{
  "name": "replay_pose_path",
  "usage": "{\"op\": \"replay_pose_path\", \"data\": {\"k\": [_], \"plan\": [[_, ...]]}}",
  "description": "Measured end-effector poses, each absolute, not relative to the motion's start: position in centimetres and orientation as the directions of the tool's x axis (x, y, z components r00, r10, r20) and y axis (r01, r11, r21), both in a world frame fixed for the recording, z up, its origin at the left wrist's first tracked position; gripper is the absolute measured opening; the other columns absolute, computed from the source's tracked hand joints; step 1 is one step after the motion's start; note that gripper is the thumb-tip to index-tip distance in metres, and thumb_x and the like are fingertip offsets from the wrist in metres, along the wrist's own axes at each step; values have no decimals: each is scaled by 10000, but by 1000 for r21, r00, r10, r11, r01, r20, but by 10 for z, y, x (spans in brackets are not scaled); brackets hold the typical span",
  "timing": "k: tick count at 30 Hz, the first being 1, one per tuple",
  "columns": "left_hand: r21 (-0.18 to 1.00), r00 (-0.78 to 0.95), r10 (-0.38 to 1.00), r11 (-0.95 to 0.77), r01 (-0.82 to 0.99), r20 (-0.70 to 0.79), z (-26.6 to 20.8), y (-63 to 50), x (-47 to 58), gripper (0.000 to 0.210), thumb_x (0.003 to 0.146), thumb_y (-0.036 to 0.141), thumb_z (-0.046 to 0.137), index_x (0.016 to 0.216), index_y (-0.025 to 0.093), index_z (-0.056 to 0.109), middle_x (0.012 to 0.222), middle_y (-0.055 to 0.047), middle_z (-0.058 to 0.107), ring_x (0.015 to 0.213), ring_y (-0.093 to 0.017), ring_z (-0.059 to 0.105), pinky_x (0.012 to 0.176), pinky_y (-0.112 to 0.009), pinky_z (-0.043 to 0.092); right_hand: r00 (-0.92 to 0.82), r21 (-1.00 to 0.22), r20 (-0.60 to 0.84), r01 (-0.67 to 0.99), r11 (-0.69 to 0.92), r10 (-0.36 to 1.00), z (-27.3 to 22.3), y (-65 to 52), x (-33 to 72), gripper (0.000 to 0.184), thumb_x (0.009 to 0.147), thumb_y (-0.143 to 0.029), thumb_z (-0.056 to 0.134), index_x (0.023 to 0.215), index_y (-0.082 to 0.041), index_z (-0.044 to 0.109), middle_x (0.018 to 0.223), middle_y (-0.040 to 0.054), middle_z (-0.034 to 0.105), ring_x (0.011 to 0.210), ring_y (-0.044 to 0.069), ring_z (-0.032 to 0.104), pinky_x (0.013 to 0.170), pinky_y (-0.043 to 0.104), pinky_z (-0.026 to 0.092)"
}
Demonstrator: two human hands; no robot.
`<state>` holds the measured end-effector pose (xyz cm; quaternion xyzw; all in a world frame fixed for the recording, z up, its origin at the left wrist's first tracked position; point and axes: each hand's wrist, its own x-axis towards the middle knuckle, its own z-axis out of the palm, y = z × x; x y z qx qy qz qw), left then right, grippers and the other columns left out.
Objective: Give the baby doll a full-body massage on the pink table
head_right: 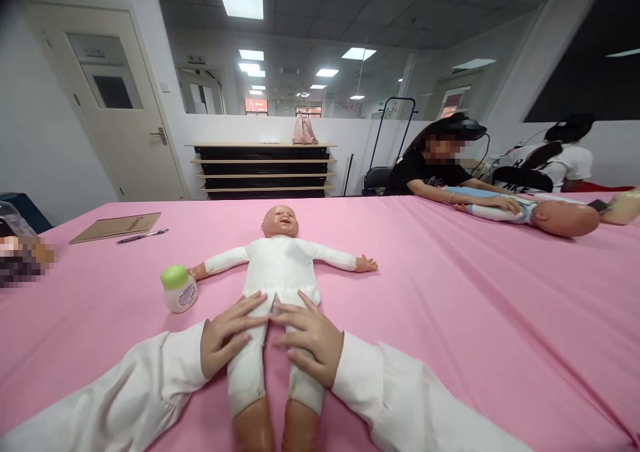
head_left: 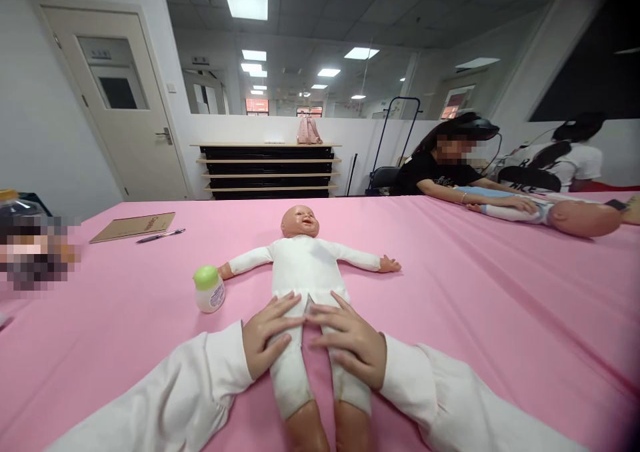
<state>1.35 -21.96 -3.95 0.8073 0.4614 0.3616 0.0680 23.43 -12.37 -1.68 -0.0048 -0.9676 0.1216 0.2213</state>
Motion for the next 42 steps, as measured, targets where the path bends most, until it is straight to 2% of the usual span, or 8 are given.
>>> {"op": "replay_pose_path", "data": {"k": [3, 6, 12, 18, 24, 29, 33, 42], "plan": [[311, 466, 632, -742, 593, 620, -33, -227, 20, 281, 858, 213, 372, 999, 203, 615, 1110, -40, 622, 1172, -154, 468, 1039, -354, 306, -851, -261, 525, -190, 946, -26, -21, -128, 234, 384, 888, -345, 256, 1047, -210, 577, 955, 39, 666, 1090, 150, 510, 1087, 444, 30], [173, 570, 441, -870, 462, 693, -27, -233, 28, 253, 814, 209, 402, 980, 146, 582, 930, -59, 681, 962, -138, 600, 965, -298, 389, -799, -266, 597, -287, 920, -77, -23, -130, 233, 388, 878, -351, 253, 977, -178, 586, 800, 40, 668, 897, 135, 587, 1063, 395, 179], [141, 566, 414, -875, 463, 713, -20, -234, 31, 215, 788, 177, 405, 933, 142, 560, 830, -53, 678, 802, -133, 625, 838, -285, 462, -828, -225, 548, -284, 932, -120, -8, -131, 241, 363, 866, -305, 297, 1065, -129, 543, 947, 93, 652, 971, 153, 567, 955, 342, 358], [152, 473, 507, -781, 605, 721, -23, -232, 21, 296, 817, 157, 395, 1075, 145, 539, 1051, -87, 636, 1051, -159, 550, 926, -314, 420, -876, -178, 483, -97, 979, 1, -5, -126, 248, 413, 891, -320, 271, 1230, -165, 449, 1244, 103, 520, 1219, 170, 406, 1055, 393, 233], [307, 223, 769, -478, 823, 599, -48, -218, 11, 483, 892, 272, 334, 1366, 208, 265, 1380, -83, 359, 1280, -182, 322, 1044, -396, 302, -899, -227, 416, 48, 973, 141, -15, -123, 242, 523, 898, -425, 222, 1348, -169, 304, 1390, 115, 346, 1328, 207, 213, 1081, 468, 98], [313, 274, 774, -514, 799, 570, -50, -218, 12, 400, 892, 309, 332, 1268, 239, 448, 1400, -64, 326, 1299, -210, 283, 1054, -429, 280, -930, -258, 367, -60, 964, 40, -17, -125, 240, 417, 873, -426, 289, 1141, -244, 551, 1116, 43, 616, 1251, 213, 357, 1070, 486, -73], [326, 270, 748, -544, 773, 606, -45, -221, 14, 335, 876, 307, 360, 1098, 225, 599, 1368, -68, 381, 1281, -216, 320, 1045, -418, 306, -882, -322, 471, -150, 935, 21, -23, -131, 238, 457, 863, -464, 250, 961, -218, 622, 772, 32, 665, 1036, 200, 533, 1057, 465, -146], [207, 581, 543, -813, 544, 607, -22, -237, 26, 290, 799, 172, 408, 1043, 157, 565, 1042, -62, 650, 1070, -154, 548, 989, -302, 388, -903, -340, 425, -213, 916, -53, -10, -143, 238, 492, 865, -471, 220, 900, -186, 619, 689, 48, 644, 700, 153, 576, 976, 369, 332]]}}
